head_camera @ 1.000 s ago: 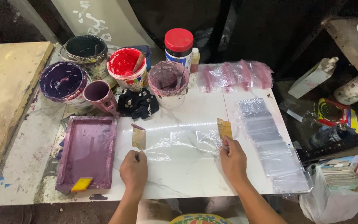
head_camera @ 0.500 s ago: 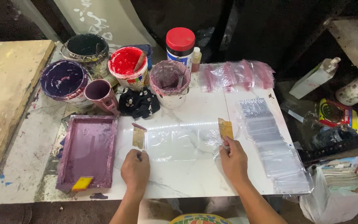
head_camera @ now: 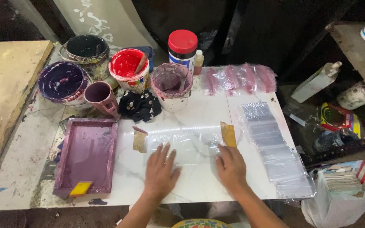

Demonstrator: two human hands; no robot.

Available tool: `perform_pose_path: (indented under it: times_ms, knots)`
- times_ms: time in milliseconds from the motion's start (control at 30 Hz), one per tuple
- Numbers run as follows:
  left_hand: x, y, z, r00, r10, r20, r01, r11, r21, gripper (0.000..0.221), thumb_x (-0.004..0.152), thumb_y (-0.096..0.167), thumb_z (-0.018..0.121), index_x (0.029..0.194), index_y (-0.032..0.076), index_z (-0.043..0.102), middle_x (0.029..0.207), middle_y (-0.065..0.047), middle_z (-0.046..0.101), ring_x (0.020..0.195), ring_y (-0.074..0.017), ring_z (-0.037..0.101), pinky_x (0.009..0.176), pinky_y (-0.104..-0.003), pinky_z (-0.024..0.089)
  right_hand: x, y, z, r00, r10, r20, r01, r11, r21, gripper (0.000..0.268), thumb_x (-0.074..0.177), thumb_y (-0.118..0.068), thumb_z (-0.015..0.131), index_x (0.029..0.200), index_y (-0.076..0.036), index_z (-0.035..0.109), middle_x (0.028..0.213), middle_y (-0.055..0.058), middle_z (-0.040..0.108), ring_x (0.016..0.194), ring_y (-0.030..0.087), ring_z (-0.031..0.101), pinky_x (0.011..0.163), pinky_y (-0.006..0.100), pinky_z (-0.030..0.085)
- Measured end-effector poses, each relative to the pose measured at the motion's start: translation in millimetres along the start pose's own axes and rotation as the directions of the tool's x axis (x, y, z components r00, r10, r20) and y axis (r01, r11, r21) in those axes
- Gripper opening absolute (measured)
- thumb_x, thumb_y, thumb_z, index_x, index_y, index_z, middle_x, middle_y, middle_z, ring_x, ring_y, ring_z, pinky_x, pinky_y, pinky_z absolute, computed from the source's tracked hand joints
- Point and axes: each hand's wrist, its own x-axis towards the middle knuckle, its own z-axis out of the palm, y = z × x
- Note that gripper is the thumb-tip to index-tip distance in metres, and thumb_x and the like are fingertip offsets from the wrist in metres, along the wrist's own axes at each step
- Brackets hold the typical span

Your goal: Preparing a screen printing frame by applying ink and cleaning the work area with a cloth.

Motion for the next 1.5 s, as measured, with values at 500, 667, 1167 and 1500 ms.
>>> perform_pose_path:
  times_ms: [500,667,1167,1500]
  knots:
    - [31.7,26.0,-20.6,0.966,0.078,0.248,-0.061,0.995,-0.076,0.078,0.098,0.072,0.038,0.155,0.018,0.041,0.167,-0.017,0.021,0.152,-0.0470,0.010,0.111,-0.076,0.015,18.4,-21.4,-13.3,0.937,-0.230,0.263,0.267,0.957,-0.115,0.048,0.097,-0.053,0.053,0.133,-0.025,0.066,0.146,0.003,0.060,0.140,0.035,0.046,0.095,0.052,0.046]
    - [33.5,24.5,-17.6,0.970,0.083,0.230,-0.068,0.995,-0.072,0.078,0.098,0.072,0.039,0.153,0.016,0.043,0.166,-0.018,0.022,0.151,-0.0483,0.012,0.109,-0.077,0.017,18.6,-15.9,-10.3,0.943,-0.192,0.274,0.233,0.964,-0.126,0.046,0.097,-0.050,0.055,0.128,-0.019,0.067,0.142,0.003,0.062,0.137,0.033,0.049,0.096,0.051,0.046]
    - [31.6,24.6,-17.2,0.985,0.022,0.171,-0.015,0.999,-0.043,0.078,0.095,0.070,0.051,0.148,0.013,0.047,0.165,-0.017,0.027,0.150,-0.0470,0.018,0.107,-0.076,0.022,5.1,-4.7,1.2,0.974,-0.075,0.212,0.113,0.978,-0.176,0.046,0.098,-0.048,0.055,0.124,-0.013,0.069,0.140,0.005,0.065,0.133,0.028,0.056,0.100,0.048,0.043]
    - [29.5,23.3,-9.3,0.980,-0.047,0.195,0.052,0.998,-0.023,0.084,0.094,0.073,0.052,0.151,0.012,0.042,0.167,-0.018,0.021,0.152,-0.0462,0.012,0.110,-0.076,0.017,2.5,2.6,13.3,0.957,-0.024,0.290,0.083,0.978,-0.194,0.058,0.094,-0.047,0.057,0.142,-0.015,0.057,0.155,0.007,0.053,0.144,0.035,0.046,0.105,0.054,0.040]
